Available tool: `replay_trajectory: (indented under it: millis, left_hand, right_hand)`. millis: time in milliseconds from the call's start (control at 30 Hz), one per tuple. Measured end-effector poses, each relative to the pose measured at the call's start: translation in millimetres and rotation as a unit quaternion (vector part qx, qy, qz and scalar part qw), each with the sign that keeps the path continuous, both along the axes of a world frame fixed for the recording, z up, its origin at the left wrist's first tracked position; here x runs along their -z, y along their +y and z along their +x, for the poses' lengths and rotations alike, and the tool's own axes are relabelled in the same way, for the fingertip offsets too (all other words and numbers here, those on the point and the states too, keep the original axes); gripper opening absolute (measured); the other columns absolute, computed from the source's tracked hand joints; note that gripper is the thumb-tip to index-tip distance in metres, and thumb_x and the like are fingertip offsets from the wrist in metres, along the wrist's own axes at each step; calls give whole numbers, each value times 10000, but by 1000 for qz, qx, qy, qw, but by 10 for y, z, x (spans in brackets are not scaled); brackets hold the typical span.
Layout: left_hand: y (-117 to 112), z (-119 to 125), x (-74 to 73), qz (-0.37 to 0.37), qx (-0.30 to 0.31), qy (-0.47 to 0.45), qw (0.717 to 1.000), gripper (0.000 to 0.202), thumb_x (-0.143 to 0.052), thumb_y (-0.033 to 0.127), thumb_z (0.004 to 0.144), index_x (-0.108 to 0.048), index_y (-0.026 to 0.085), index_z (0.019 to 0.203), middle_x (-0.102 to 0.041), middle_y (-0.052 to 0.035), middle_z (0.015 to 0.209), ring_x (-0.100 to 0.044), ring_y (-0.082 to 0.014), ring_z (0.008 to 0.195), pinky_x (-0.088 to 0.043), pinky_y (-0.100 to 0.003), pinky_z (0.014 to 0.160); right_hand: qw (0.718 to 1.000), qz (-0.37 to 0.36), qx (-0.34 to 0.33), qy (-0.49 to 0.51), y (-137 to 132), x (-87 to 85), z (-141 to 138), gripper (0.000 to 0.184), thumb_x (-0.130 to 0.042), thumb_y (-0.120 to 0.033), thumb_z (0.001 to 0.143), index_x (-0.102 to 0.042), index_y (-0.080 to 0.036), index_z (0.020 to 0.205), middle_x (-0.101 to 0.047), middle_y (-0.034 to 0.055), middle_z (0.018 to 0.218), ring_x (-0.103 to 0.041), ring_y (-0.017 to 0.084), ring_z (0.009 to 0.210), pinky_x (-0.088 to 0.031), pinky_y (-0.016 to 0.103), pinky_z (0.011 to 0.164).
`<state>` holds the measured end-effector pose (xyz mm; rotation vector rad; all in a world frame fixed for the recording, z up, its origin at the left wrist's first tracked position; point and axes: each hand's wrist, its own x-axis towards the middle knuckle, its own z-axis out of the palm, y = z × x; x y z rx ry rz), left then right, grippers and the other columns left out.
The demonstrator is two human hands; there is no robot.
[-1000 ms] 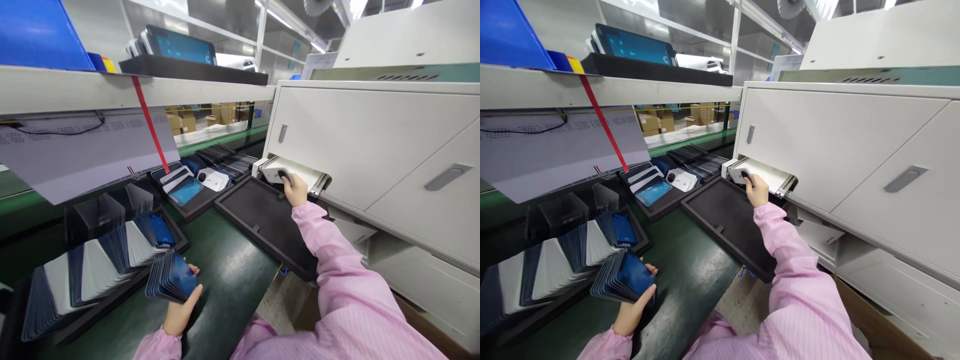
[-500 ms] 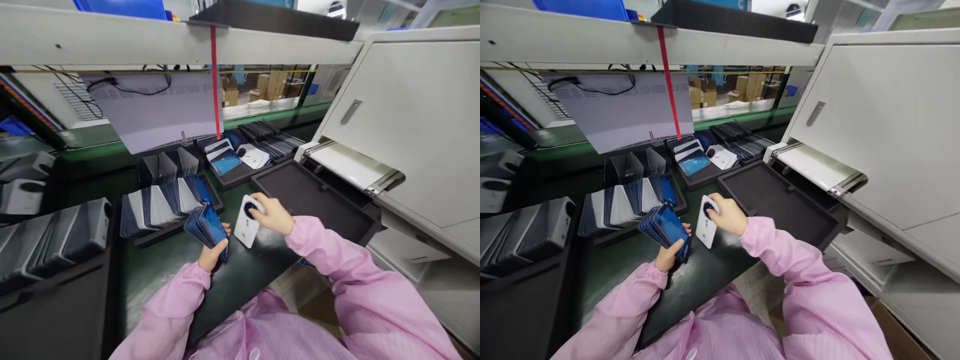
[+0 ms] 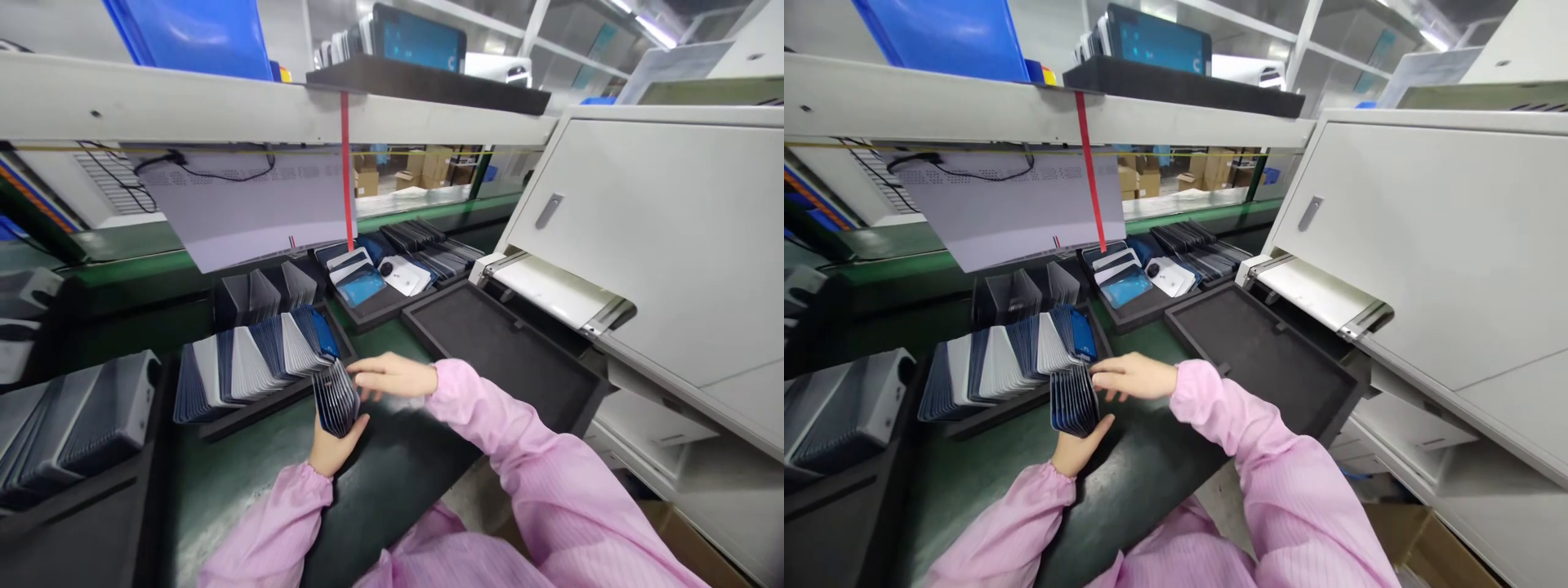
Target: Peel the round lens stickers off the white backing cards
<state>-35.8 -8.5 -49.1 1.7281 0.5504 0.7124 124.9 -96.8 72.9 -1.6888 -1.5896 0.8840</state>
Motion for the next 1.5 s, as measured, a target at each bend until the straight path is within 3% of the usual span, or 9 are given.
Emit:
replay_trajectory:
  millis: [67,100,200,333,467,833,1200,1333,1500]
  left_hand:
    - [-13,1,31,34,-5,-4,999,733,-713,415,681,-432,160,1308,-511,-175,1329,-409,-351,1329,-246,-533,1132]
    - [-21,-2,45,44,-3,-10,999,768,-707,411,687,-393,155,1340,-490,-186,1347,-396,-349,1340,-244,-527,1136]
    - [-32,-17,95,53,8,-17,998,822,-704,414,689,-341,158,1380,-478,-195,1354,-402,-354,1337,-264,-530,1130]
    - [17,-30,175,21,11,9,1000,761,-729,419,669,-437,192,1335,-556,-174,1271,-448,-388,1294,-324,-563,1089]
    - [67,-20,172,18,43,14,999,755,-749,368,653,-457,202,1330,-566,-164,1268,-453,-387,1293,-344,-556,1090]
    - [35,18,233,98,39,-53,993,847,-685,298,716,-245,209,1434,-504,-164,1352,-474,-346,1289,-396,-525,1080]
    - [39,23,104,120,41,-48,991,823,-668,307,736,-244,187,1431,-526,-170,1314,-502,-333,1262,-424,-512,1050]
    - [74,30,171,49,17,-34,998,729,-671,382,720,-381,183,1359,-562,-166,1247,-526,-345,1219,-417,-528,1028]
    - [178,48,131,-181,86,-84,976,527,-682,443,669,-574,181,1113,-627,-104,1041,-609,-291,1011,-411,-495,1002]
  right_hand:
    - [990,14,53,-130,250,-24,400,330,-509,-367,920,-587,-170,1173,-722,37,952,-699,129,824,-554,223,710]
    - [966,26,115,-229,404,-28,623,322,-565,-326,887,-589,-175,1170,-719,36,987,-693,132,871,-547,235,780]
    - [930,24,185,-315,906,10,1275,434,-607,-141,807,-538,-94,1233,-647,152,1175,-632,234,1081,-488,357,949]
    - [905,15,150,-397,1470,174,1840,629,-659,-11,649,-516,-100,1256,-572,167,1288,-533,284,1207,-421,385,1026]
    - [882,-3,90,-463,1792,365,2080,673,-669,1,614,-512,-131,1255,-558,152,1292,-475,301,1241,-405,410,1027]
    - [837,-41,22,-545,1911,443,2326,905,-850,-288,560,-418,-142,1342,-467,173,1337,-449,356,1199,-419,439,963]
    - [813,-34,31,-581,1652,341,2258,499,-730,-285,744,-537,-133,1179,-533,163,1239,-452,304,1130,-374,387,895]
    - [805,-46,16,-592,1477,281,2146,196,-596,-130,804,-624,-135,997,-650,131,1024,-489,277,1052,-348,365,841]
    - [797,-28,-6,-603,1197,20,1843,278,-469,3,792,-634,-107,986,-649,160,1005,-498,265,991,-325,358,782]
